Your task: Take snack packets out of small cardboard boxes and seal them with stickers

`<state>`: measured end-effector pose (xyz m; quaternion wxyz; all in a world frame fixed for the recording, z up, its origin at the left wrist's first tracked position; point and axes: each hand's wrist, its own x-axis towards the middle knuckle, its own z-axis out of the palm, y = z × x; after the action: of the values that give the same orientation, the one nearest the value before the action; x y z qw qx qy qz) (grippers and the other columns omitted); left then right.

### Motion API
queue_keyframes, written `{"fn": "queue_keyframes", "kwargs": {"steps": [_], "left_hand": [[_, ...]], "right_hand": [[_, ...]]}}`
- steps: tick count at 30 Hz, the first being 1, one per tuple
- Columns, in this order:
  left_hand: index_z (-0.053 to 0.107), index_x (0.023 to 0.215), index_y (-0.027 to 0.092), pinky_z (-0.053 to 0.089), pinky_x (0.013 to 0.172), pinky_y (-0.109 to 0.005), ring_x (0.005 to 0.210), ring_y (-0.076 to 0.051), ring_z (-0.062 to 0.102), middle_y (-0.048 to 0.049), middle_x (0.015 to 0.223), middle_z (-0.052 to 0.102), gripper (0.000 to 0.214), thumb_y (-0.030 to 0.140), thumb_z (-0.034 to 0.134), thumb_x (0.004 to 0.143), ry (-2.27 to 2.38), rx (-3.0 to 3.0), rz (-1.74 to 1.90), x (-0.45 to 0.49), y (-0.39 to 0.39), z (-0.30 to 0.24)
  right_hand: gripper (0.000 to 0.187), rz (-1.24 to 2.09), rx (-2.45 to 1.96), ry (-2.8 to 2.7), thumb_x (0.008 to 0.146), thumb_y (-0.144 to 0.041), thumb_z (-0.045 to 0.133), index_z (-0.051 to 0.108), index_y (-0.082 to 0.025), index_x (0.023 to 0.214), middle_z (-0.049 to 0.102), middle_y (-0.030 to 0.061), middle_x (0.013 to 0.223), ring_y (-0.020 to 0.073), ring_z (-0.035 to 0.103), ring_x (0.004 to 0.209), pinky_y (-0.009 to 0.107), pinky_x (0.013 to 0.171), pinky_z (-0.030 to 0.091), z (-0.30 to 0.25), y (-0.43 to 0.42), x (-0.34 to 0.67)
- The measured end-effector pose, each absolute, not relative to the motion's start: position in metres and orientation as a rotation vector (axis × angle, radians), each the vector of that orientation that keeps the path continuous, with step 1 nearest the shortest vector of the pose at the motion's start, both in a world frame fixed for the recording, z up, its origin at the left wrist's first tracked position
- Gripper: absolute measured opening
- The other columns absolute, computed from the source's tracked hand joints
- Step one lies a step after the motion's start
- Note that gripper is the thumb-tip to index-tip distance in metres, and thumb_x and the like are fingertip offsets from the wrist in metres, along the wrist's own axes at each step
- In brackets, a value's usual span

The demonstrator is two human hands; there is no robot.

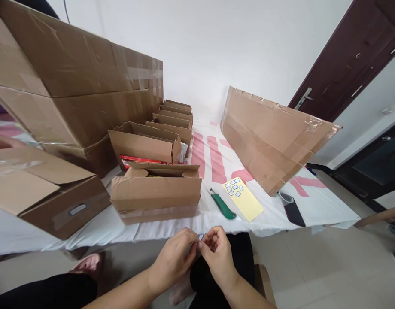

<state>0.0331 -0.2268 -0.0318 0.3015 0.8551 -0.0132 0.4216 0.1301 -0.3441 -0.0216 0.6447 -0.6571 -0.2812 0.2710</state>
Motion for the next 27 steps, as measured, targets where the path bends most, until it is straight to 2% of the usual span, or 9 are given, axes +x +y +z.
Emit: {"fn": "queue_keyframes", "kwargs": {"steps": [7, 11, 19, 27], "left_hand": [[0.049, 0.082, 0.020, 0.049, 0.060, -0.025, 0.065, -0.014, 0.058, -0.0005, 0.072, 0.059, 0.016, 0.005, 0.048, 0.079, 0.197, 2.144, 0.966, 0.035, -0.231, -0.034], [0.048, 0.081, 0.021, 0.051, 0.060, -0.025, 0.063, -0.014, 0.060, 0.0019, 0.069, 0.059, 0.014, 0.008, 0.047, 0.075, 0.406, 1.916, 0.859, 0.042, -0.230, -0.033], [0.049, 0.078, 0.021, 0.050, 0.061, -0.028, 0.063, -0.015, 0.059, 0.0018, 0.068, 0.057, 0.010, 0.014, 0.046, 0.072, 0.465, 1.819, 0.829, 0.043, -0.225, -0.033], [0.050, 0.080, 0.021, 0.050, 0.063, -0.030, 0.065, -0.016, 0.059, 0.0007, 0.071, 0.057, 0.006, 0.020, 0.046, 0.075, 0.457, 1.785, 0.787, 0.042, -0.217, -0.035]], "right_hand": [[0.024, 0.571, -1.530, -0.691, 0.076, -0.022, 0.065, 0.043, -0.023, 0.083, 0.054, -0.0041, 0.074, 0.0110, 0.049, 0.066, 0.023, 0.062, 0.042, -0.025, -0.345, 0.130], [0.018, 0.546, -1.594, -0.754, 0.076, -0.021, 0.062, 0.046, -0.022, 0.084, 0.053, -0.0036, 0.074, 0.0117, 0.050, 0.067, 0.024, 0.063, 0.041, -0.023, -0.346, 0.134], [0.012, 0.535, -1.733, -0.827, 0.075, -0.022, 0.059, 0.056, -0.019, 0.086, 0.056, -0.0022, 0.070, 0.0128, 0.050, 0.063, 0.026, 0.062, 0.041, -0.023, -0.352, 0.145], [0.012, 0.341, -1.980, -0.573, 0.074, -0.024, 0.068, 0.057, -0.019, 0.076, 0.058, -0.0028, 0.067, 0.0124, 0.055, 0.063, 0.024, 0.062, 0.047, -0.002, -0.344, 0.263]]}}
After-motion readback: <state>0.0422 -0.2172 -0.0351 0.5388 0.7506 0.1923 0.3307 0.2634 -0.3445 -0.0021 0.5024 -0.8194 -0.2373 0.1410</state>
